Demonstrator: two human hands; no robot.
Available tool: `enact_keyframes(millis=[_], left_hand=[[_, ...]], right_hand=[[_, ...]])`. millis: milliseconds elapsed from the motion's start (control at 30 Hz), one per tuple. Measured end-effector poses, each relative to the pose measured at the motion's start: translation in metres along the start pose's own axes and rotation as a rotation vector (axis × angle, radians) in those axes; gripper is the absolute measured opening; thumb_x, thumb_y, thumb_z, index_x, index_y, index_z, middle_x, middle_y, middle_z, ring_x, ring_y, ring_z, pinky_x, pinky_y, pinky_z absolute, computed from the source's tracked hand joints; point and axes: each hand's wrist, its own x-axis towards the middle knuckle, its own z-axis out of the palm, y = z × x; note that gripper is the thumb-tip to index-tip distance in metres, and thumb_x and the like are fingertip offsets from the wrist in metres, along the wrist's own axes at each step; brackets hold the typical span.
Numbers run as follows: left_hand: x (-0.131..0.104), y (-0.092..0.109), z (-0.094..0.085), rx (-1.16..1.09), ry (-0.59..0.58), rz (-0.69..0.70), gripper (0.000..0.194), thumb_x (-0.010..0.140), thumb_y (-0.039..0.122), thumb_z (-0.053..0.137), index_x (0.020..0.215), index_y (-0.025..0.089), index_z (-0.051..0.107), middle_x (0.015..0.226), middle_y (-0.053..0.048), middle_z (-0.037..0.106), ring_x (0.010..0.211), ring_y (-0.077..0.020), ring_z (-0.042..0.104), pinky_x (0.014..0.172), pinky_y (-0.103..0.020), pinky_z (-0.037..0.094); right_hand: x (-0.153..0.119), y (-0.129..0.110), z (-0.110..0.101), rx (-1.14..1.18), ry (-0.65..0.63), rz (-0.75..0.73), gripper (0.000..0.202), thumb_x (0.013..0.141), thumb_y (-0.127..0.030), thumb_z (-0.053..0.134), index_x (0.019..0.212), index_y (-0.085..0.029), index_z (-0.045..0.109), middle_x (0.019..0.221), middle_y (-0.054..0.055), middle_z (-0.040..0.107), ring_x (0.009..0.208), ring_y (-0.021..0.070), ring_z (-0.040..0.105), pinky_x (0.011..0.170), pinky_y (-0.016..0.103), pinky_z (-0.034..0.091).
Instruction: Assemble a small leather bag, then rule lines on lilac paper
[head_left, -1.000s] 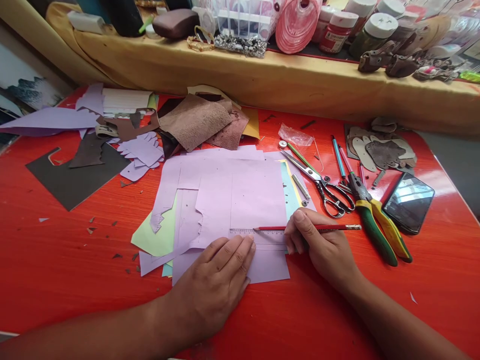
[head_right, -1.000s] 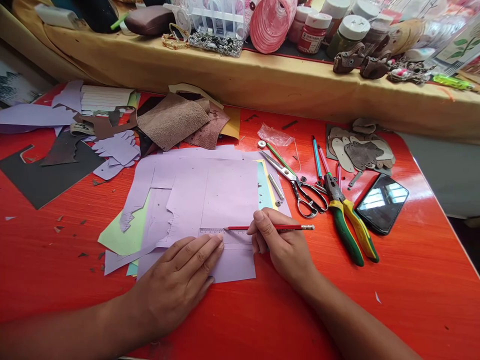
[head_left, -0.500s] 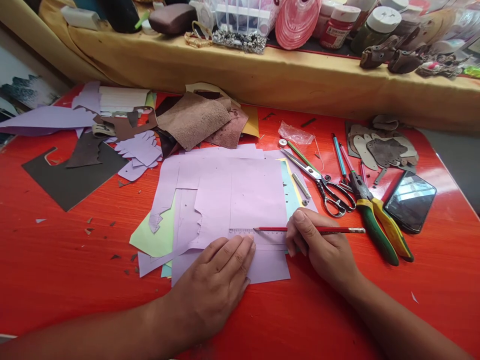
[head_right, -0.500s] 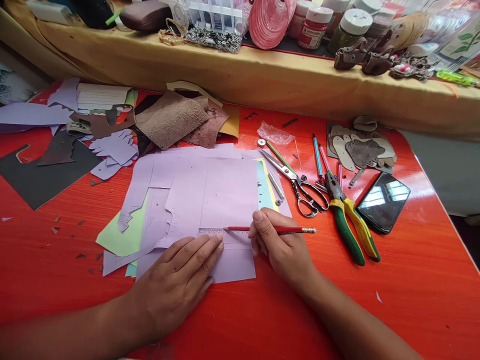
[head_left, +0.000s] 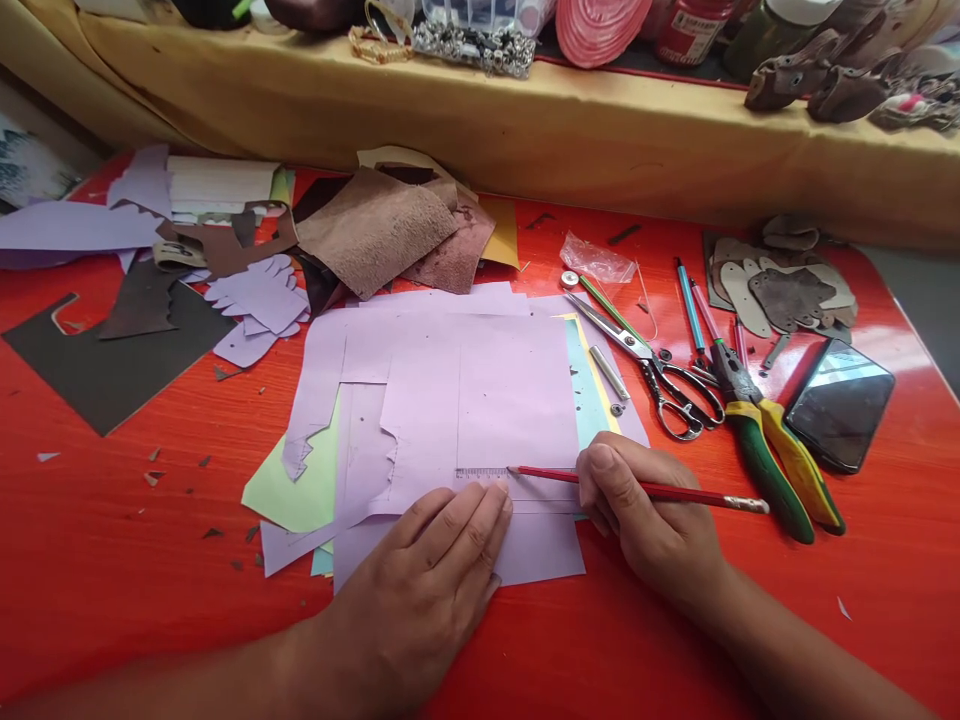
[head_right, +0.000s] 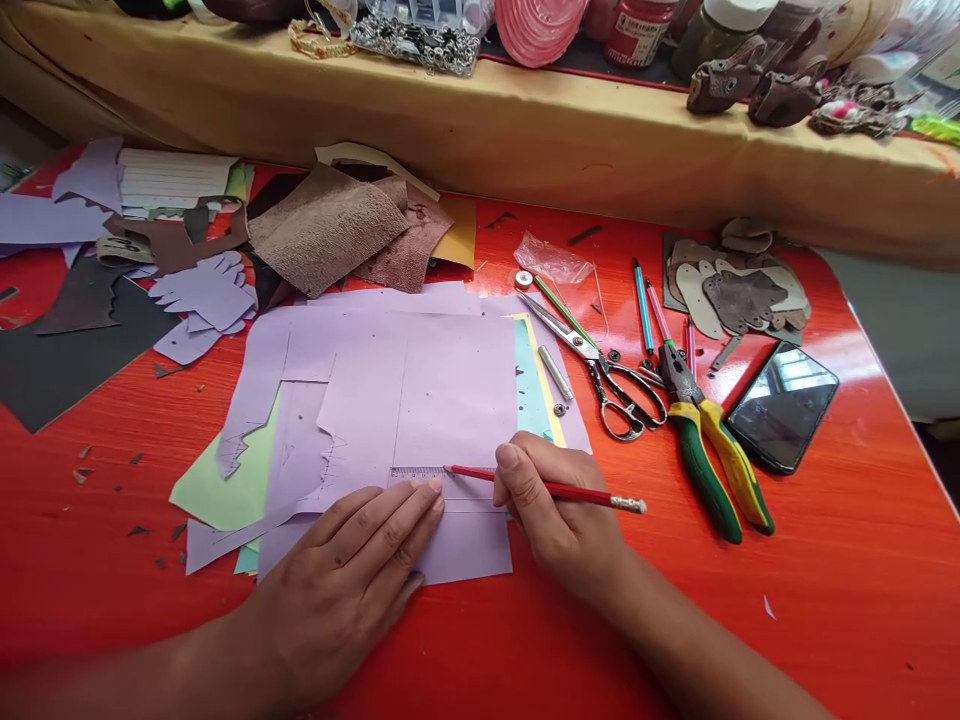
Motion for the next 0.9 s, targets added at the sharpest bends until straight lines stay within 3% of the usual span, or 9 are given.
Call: enact_keyframes(millis=[233, 467, 900], left_hand=[[0.001, 0.0, 0.0, 0.009, -0.002, -0.004, 0.045, 0.107, 0.022, 0.054, 0.147, 0.003, 0.061, 0.154, -0.018, 0.062, 0.142, -0.031, 0.053, 0.121, -0.045, 0.036], [0.0, 0.001, 0.001, 0.029, 0.007, -0.002, 0.046, 0.106, 0.021, 0.055, 0.147, 0.003, 0.061, 0.153, -0.019, 0.063, 0.141, -0.0316, 0.054, 0.12, -0.045, 0.039], [0.001, 0.002, 0.003, 0.045, 0.031, 0.005, 0.045, 0.107, 0.02, 0.053, 0.146, 0.0, 0.06, 0.152, -0.02, 0.063, 0.14, -0.0326, 0.054, 0.117, -0.047, 0.039]], right_hand=[[0.0, 0.005, 0.002, 0.187, 0.031, 0.108, 0.051, 0.111, -0.049, 0.054, 0.07, -0.021, 0.061, 0.055, -0.003, 0.047, 0.043, 0.011, 0.041, 0.042, 0.027, 0.033], [-0.004, 0.012, -0.001, 0.365, 0.063, 0.073, 0.048, 0.109, -0.051, 0.058, 0.073, -0.02, 0.066, 0.053, -0.004, 0.045, 0.043, 0.0123, 0.047, 0.045, 0.028, 0.04], [0.0, 0.003, 0.002, 0.291, 0.042, 0.075, 0.051, 0.107, -0.055, 0.06, 0.07, -0.019, 0.064, 0.052, -0.005, 0.044, 0.044, 0.0124, 0.05, 0.046, 0.026, 0.042]])
